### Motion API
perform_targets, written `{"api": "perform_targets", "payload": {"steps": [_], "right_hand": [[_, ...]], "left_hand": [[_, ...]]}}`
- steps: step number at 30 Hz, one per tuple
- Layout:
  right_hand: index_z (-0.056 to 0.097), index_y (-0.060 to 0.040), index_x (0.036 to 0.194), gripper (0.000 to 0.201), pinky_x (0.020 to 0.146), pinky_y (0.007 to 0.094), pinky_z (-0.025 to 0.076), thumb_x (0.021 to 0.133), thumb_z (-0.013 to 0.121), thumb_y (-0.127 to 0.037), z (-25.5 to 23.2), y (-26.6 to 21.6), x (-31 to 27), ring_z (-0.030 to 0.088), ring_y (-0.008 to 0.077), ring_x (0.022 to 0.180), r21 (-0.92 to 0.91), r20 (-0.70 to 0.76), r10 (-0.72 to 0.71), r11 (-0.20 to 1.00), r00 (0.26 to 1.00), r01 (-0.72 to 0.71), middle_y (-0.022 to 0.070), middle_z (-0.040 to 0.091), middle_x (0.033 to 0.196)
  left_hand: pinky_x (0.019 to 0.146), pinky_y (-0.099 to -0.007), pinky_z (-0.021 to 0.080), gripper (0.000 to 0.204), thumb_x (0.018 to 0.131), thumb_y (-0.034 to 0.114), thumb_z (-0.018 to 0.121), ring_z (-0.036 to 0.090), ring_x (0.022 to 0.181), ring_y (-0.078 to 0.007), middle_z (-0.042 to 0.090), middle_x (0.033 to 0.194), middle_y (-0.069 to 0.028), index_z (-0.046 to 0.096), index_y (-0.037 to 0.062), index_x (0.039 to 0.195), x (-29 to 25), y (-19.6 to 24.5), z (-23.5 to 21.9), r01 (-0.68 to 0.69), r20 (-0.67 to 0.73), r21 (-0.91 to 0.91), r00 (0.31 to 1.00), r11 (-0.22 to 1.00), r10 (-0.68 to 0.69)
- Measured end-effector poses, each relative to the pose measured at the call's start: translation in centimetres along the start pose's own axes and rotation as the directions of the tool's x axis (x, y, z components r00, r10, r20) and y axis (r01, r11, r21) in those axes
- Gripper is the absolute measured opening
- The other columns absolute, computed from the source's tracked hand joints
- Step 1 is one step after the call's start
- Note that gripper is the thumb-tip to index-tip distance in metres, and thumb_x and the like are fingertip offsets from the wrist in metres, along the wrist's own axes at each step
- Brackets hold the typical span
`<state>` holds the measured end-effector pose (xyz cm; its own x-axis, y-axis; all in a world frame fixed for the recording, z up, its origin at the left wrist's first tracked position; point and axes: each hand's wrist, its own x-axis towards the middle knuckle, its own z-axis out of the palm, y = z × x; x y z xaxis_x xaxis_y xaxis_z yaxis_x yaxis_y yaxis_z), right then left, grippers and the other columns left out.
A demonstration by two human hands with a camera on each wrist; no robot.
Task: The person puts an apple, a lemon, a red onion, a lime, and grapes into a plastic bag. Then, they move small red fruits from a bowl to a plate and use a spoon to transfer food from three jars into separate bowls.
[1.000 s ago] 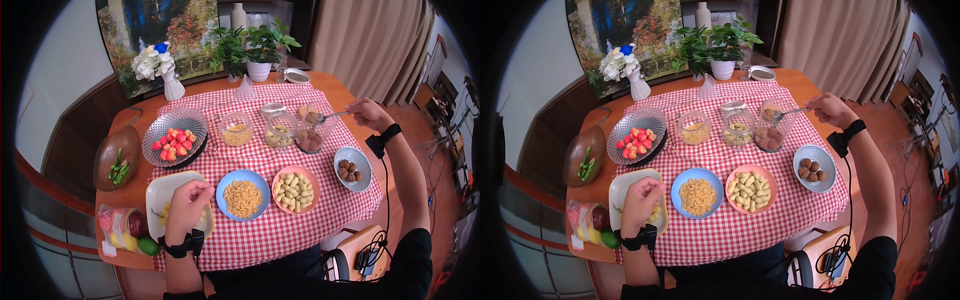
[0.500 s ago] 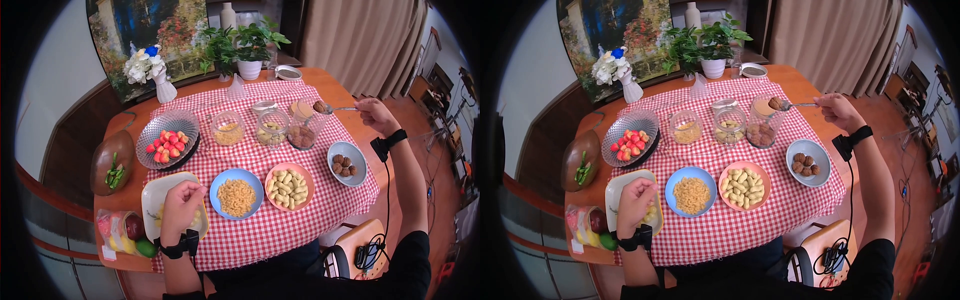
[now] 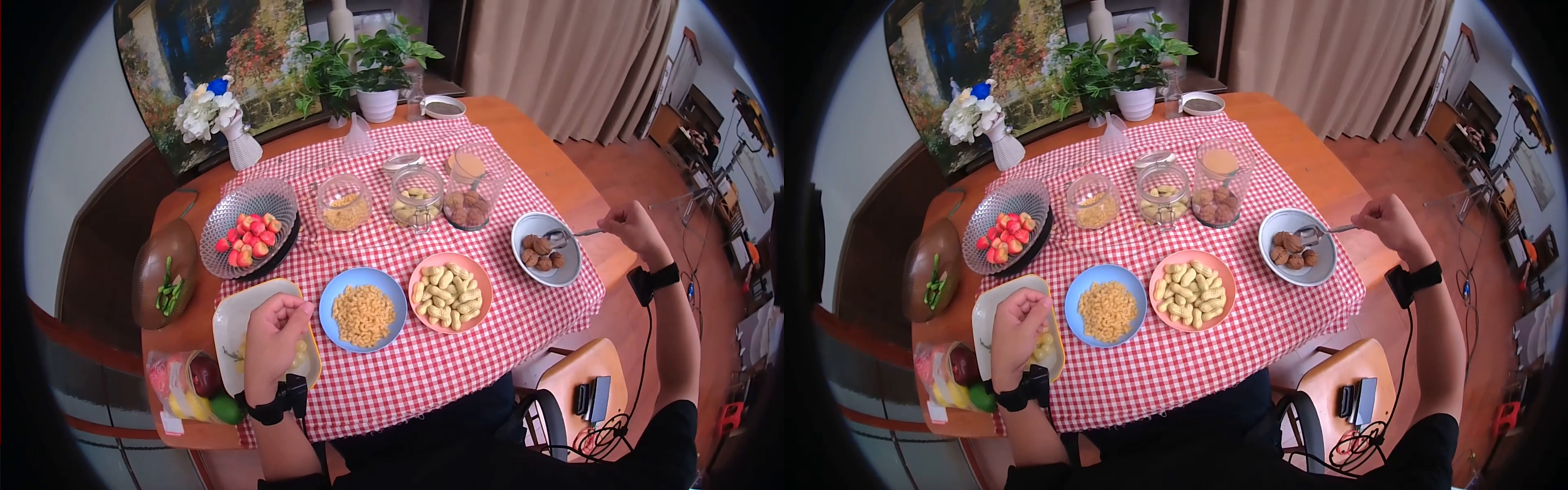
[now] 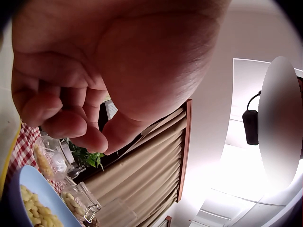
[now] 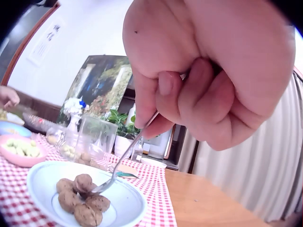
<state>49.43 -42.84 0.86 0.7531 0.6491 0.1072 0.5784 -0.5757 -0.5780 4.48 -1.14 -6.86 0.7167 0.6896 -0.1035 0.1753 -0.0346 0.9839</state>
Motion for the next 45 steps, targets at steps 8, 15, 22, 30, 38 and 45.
{"api": "perform_targets", "payload": {"steps": [8,15,22,30,38,45], "right_hand": [[0.071,0.0081,0.086,0.025,0.055,0.0332,0.042,0.09,0.076,-0.016,-1.0,-6.0,-0.1,0.05,0.0129,0.055,-0.212,-0.258,-0.237,0.96,0.937,0.185,0.012,0.053,0.06],[0.073,0.0073,0.087,0.027,0.058,0.0354,0.047,0.09,0.076,-0.019,2.1,-14.1,5.7,0.059,0.0201,0.058,-0.202,-0.289,-0.312,0.944,0.905,0.261,0.0161,0.063,0.065],[0.077,0.005,0.089,0.024,0.068,0.0418,0.055,0.085,0.079,-0.019,7.1,-16.3,13.3,0.072,0.03,0.072,-0.383,0.042,-0.144,0.912,0.989,0.149,0.0209,0.072,0.077],[0.08,0.0013,0.087,0.023,0.051,0.0334,0.042,0.087,0.079,-0.022,10.1,-15.4,15.7,0.056,0.0157,0.056,-0.212,0.185,0.04,0.977,0.982,0.001,0.0057,0.065,0.065],[0.076,0.0058,0.085,0.024,0.045,0.0315,0.027,0.089,0.078,-0.018,8.5,-14.4,15.3,0.036,0.0103,0.048,0.027,0.247,0.148,0.987,0.958,-0.16,-0.0023,0.044,0.055],[0.069,0.0046,0.079,0.022,0.045,0.0303,0.021,0.093,0.075,-0.012,7.1,-14.4,14.8,0.029,0.0081,0.048,0.161,0.24,0.205,0.955,0.949,-0.247,-0.0045,0.038,0.058]], "left_hand": [[0.06,-0.019,0.043,0.01,0.1,0.01,0.071,0.056,0.066,-0.0018,0.064,0.076,0.0037,0.067,0.0011,0.097,0.1,-0.3,0.1,-0.021,0.02,0.018,1.0,1.0,0.02],[0.06,-0.0189,0.043,0.009,0.1,0.009,0.07,0.056,0.066,-0.0018,0.065,0.077,0.0036,0.068,0.0006,0.098,0.2,-0.4,0.0,-0.025,0.028,-0.025,0.999,0.999,0.025],[0.062,-0.0188,0.042,0.009,0.1,0.008,0.069,0.056,0.069,-0.0019,0.066,0.08,0.0026,0.068,-0.0009,0.1,0.1,-0.2,0.0,-0.012,0.063,-0.029,0.998,1.0,0.014],[0.059,-0.0202,0.04,0.012,0.1,0.01,0.069,0.053,0.066,-0.0017,0.065,0.077,0.0031,0.068,-0.0019,0.099,0.3,-0.5,-0.3,-0.046,0.046,-0.033,0.998,0.998,0.048],[0.06,-0.0203,0.04,0.013,0.1,0.01,0.069,0.054,0.067,-0.0015,0.065,0.077,0.003,0.068,-0.0022,0.099,0.3,-0.4,-0.4,-0.038,0.022,-0.033,0.999,0.999,0.039],[0.06,-0.0202,0.04,0.012,0.101,0.01,0.069,0.053,0.067,-0.0011,0.066,0.077,0.0032,0.068,-0.0017,0.098,0.4,-0.4,-0.3,-0.028,0.025,-0.008,0.999,1.0,0.028]]}}
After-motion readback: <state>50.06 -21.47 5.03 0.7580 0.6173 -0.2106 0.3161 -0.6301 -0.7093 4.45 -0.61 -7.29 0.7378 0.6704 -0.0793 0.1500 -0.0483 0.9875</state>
